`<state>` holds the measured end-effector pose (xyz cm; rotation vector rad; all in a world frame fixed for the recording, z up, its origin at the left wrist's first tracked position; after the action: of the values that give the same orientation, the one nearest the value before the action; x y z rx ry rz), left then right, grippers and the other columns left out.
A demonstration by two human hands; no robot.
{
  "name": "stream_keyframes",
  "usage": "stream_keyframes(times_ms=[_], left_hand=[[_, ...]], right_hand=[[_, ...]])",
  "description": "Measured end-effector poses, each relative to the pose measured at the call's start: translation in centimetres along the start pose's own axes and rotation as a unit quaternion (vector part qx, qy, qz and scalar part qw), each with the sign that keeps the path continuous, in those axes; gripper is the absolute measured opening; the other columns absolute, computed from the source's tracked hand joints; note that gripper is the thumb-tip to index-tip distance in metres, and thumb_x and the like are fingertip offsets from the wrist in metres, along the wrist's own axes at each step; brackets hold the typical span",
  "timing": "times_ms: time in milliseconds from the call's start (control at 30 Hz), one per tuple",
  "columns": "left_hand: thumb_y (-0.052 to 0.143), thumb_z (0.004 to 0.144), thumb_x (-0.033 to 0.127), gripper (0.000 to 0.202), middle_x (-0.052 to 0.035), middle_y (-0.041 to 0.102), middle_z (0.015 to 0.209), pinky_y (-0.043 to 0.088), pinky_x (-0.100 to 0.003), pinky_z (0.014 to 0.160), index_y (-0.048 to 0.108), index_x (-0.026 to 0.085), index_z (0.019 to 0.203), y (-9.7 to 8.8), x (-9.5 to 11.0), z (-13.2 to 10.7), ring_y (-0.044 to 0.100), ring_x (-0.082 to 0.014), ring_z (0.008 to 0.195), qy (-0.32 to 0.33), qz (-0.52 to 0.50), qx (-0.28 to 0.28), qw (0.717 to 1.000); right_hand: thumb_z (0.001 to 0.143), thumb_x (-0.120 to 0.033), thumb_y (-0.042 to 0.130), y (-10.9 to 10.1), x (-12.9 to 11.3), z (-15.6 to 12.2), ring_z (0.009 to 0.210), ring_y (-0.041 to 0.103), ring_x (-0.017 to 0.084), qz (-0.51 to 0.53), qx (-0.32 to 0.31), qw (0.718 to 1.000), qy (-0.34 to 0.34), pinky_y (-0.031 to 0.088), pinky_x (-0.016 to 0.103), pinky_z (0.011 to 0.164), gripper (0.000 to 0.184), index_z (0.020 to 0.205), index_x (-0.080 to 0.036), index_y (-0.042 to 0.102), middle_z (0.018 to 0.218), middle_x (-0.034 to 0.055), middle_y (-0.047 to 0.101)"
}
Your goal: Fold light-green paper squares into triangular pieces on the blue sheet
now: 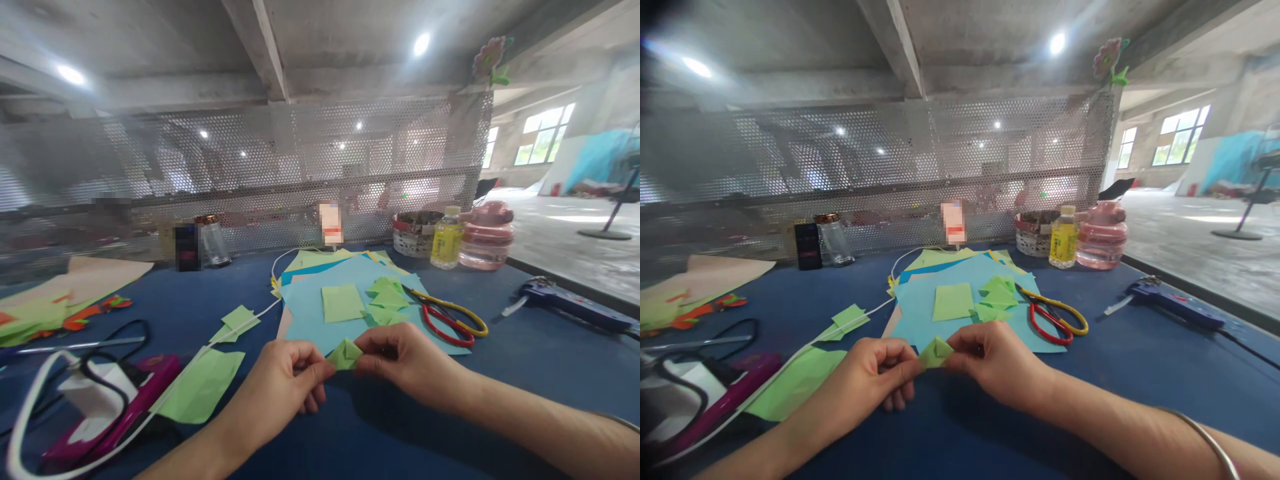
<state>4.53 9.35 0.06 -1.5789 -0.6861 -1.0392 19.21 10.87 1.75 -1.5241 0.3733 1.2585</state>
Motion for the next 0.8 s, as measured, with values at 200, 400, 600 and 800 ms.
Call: stream_keyframes(times_ms=[200, 400, 600, 800], left_hand=[[0.057, 0.082, 0.036, 0.032, 0.0062, 0.043, 0.045, 0.027, -0.022, 0.046, 0.047, 0.018, 0.057, -0.9, 0.7, -0.3, 0.038, -0.01, 0.044, 0.023, 0.072, 0.034, 0.997], [0.053, 0.084, 0.039, 0.032, 0.0073, 0.035, 0.051, 0.024, -0.022, 0.047, 0.047, 0.018, 0.061, -0.8, 1.3, -0.3, 0.032, -0.0101, 0.048, 0.057, 0.073, 0.014, 0.996], [0.05, 0.087, 0.038, 0.029, 0.0061, 0.04, 0.05, 0.025, -0.023, 0.047, 0.058, 0.016, 0.069, -1.1, 1.2, -0.2, 0.036, -0.0111, 0.048, 0.06, 0.085, 0.018, 0.994], [0.051, 0.087, 0.037, 0.035, 0.0062, 0.034, 0.051, 0.023, -0.025, 0.048, 0.047, 0.018, 0.057, -1.4, 1.5, -0.5, 0.033, -0.0108, 0.05, 0.077, 0.083, 0.025, 0.993]], right_hand=[[0.081, -0.033, 0.062, -0.4, 0.1, 0.0, 0.057, 0.045, 0.011, -0.018, 0.018, 1.0, -0.002, 0.034, 0.023, 0.054, 0.02, 0.077, -0.014, 0.069, 0.062, -0.0009, 0.059], [0.082, -0.029, 0.06, -0.6, -0.8, -0.1, 0.064, 0.055, 0.014, -0.012, 0.021, 1.0, -0.02, 0.04, 0.024, 0.06, 0.016, 0.076, -0.015, 0.066, 0.068, 0.0012, 0.065], [0.085, -0.031, 0.056, -0.7, -0.2, 0.1, 0.072, 0.061, 0.017, 0.008, 0.014, 1.0, -0.015, 0.046, 0.026, 0.068, 0.02, 0.084, -0.014, 0.066, 0.074, 0.0043, 0.069], [0.086, -0.031, 0.056, -0.5, -0.5, 0.1, 0.07, 0.06, 0.016, -0.013, 0.008, 1.0, -0.013, 0.044, 0.025, 0.066, 0.021, 0.085, -0.013, 0.065, 0.073, 0.0043, 0.069]])
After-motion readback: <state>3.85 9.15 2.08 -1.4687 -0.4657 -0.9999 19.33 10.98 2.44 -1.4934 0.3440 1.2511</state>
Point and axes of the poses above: each hand's wrist, its own z-axis towards the middle knuckle, its own y-axis out of the palm, x = y × z, the point moved 8 cm from there along z, towards the middle knuckle
